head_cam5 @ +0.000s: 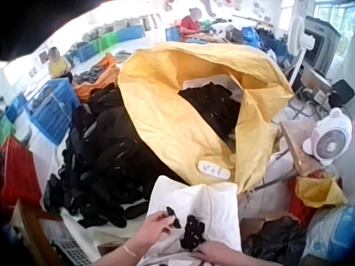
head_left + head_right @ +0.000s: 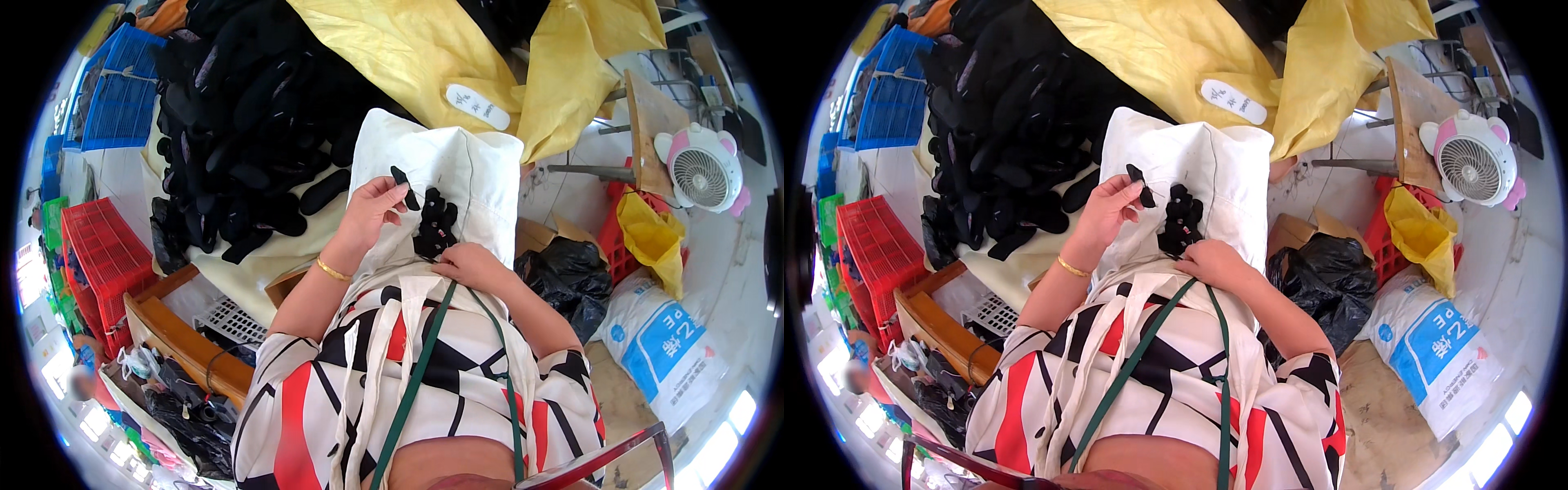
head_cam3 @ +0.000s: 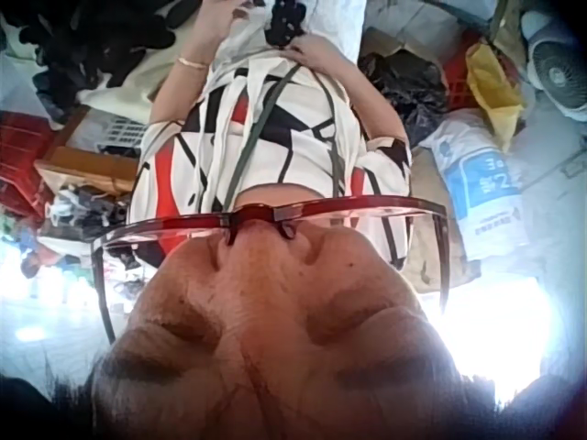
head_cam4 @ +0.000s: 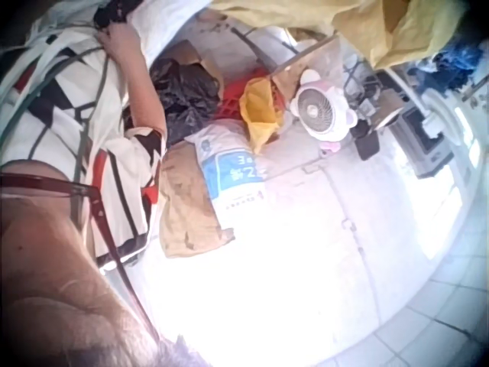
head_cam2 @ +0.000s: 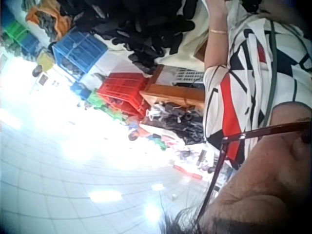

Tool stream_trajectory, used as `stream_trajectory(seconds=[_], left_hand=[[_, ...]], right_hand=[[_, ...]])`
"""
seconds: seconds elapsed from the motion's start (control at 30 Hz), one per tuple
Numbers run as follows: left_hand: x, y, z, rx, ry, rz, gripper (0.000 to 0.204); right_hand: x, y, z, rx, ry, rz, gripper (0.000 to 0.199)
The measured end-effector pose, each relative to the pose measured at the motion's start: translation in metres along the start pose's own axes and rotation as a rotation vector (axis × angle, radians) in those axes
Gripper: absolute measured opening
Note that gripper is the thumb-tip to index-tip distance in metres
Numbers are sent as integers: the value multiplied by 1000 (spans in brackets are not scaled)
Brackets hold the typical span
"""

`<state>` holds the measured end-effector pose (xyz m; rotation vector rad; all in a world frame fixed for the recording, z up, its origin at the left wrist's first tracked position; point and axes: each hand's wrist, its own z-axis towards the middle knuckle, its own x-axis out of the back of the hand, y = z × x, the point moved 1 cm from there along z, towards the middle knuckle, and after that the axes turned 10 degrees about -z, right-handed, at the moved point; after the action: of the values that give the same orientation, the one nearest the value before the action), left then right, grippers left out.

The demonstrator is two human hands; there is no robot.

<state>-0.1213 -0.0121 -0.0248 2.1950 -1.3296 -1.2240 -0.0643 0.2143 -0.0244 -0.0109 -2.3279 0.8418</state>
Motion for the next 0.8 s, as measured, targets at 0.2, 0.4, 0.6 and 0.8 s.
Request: stream_trajectory(seconds=[0.2,0.4,0.6,0.8], left_hand=[[13,0,2,76,-64,-86,16],[2,3,-6,132,-171,-86,15],[-7,6,-10,156,-214,-114,15],[-9,5,-10,172,-187,-128,16]], right_hand=[[26,20,-11,1,-71,594,30],[55,5,-11,67,7,1147,32],[48,-21,10,77,699,103,27],[53,-30,10,107,762,21,27]])
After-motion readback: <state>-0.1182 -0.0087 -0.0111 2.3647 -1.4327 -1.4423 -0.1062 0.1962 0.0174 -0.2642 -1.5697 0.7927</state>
